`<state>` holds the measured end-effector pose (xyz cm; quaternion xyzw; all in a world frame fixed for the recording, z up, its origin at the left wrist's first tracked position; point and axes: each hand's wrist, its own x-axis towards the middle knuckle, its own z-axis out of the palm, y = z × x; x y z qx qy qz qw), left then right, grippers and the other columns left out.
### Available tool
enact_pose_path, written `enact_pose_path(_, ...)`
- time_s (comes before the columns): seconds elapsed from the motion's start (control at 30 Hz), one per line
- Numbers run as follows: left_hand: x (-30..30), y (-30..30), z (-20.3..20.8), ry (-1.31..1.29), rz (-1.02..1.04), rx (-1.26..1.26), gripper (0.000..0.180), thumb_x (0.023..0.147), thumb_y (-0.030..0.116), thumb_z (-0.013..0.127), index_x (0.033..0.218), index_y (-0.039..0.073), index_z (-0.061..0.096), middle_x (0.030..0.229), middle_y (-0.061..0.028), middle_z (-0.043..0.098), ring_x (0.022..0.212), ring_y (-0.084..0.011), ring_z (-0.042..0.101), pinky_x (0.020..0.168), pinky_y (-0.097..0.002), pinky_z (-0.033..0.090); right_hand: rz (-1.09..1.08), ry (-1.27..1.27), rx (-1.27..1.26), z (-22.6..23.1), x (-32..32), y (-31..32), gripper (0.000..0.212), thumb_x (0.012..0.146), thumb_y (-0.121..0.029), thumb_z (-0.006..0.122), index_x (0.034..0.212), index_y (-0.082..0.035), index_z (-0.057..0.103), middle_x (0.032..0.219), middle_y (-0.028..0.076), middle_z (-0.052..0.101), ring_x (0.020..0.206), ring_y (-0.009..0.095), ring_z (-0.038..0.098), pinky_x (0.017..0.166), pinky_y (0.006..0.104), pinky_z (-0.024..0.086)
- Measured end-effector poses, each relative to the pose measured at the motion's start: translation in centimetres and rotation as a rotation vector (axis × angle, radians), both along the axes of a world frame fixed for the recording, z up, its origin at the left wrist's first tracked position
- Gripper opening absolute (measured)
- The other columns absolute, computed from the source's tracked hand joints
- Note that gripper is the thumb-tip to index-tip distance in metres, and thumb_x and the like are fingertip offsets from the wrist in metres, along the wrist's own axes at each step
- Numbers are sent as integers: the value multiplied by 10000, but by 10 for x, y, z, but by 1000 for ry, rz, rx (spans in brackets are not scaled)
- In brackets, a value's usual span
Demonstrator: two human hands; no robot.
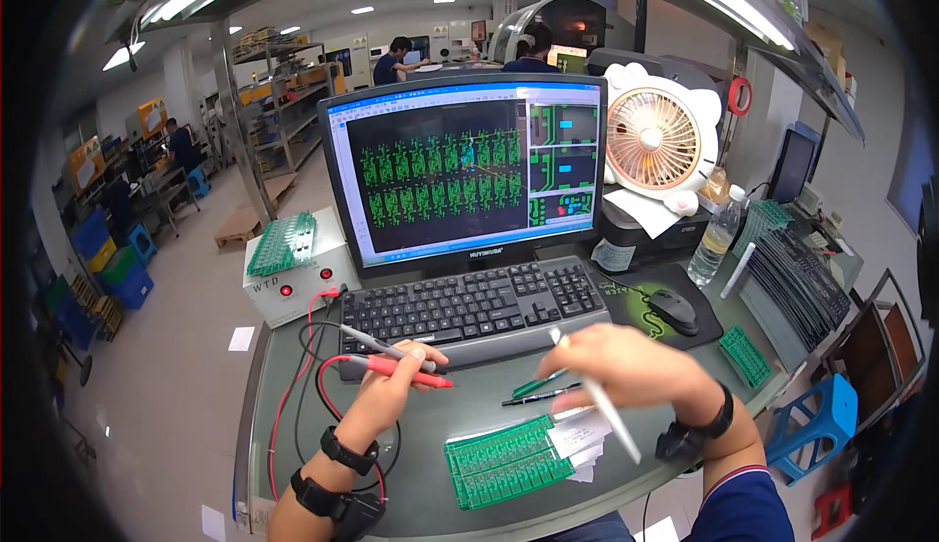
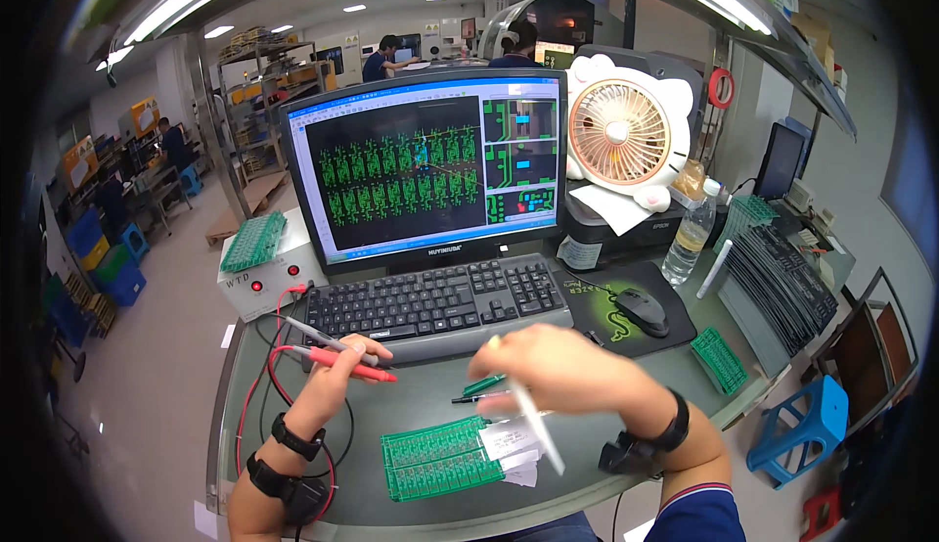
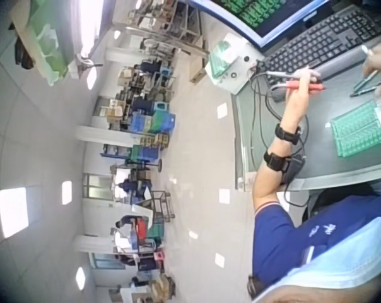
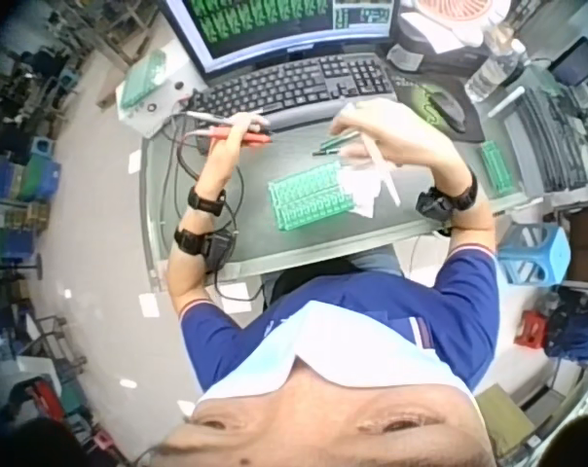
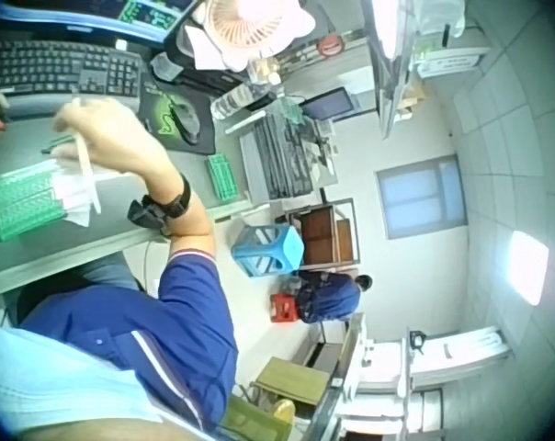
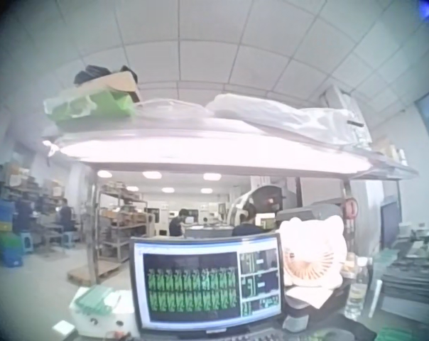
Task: Testing a printed circuit board using a multimeter probe while interacting with testing software on a computer.
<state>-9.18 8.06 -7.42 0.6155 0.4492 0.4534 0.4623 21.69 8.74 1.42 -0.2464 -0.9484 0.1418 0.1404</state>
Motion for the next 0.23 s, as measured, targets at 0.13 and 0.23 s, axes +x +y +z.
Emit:
enact_pose_path(0.13,2,3,-8,184,45,113,381,990,290,410,1056,22,672,1136,-123,588,1026,-229,604,950,-372,455,183,-44,219,-9,-21,-34,613,812,-548,651,1118,-34,514,1055,108,624,1061,296,603,910,409,459)
enact_pose_path(0.23,-5,9,-18,288,-25,80,401,995,298,394,1096,29,673,1299,-135,540,1204,-271,516,1048,-364,384,173,-105,182,-18,-22,-39,608,829,-566,631,1147,-59,520,1097,135,621,1072,298,600,917,413,457)
